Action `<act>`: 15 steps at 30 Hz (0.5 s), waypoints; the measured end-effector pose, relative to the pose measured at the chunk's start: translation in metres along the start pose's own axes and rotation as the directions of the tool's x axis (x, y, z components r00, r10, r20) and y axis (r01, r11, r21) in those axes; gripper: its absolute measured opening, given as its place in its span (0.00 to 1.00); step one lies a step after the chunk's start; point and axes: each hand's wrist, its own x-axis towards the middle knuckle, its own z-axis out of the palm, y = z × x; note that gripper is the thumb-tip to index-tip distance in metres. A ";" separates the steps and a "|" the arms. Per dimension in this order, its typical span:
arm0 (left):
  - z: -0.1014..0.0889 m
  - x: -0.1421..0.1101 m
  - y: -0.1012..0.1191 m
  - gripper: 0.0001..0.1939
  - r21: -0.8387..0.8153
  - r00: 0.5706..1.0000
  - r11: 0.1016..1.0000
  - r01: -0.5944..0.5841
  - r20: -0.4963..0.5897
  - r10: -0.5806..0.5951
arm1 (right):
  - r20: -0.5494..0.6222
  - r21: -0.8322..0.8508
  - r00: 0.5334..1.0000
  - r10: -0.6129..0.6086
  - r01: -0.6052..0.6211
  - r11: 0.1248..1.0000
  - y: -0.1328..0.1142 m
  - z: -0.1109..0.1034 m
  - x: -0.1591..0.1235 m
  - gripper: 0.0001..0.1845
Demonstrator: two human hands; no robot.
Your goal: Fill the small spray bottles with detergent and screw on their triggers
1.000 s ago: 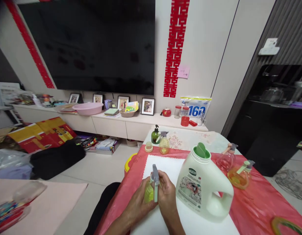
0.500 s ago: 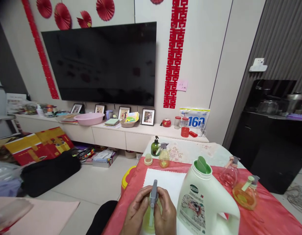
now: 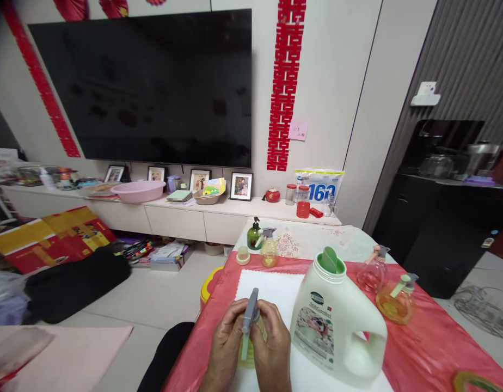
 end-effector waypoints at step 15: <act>0.002 -0.001 0.002 0.15 0.027 0.997 0.997 -0.068 0.028 0.067 | -0.101 0.076 0.993 0.061 -0.054 0.996 0.010 0.004 -0.010 0.14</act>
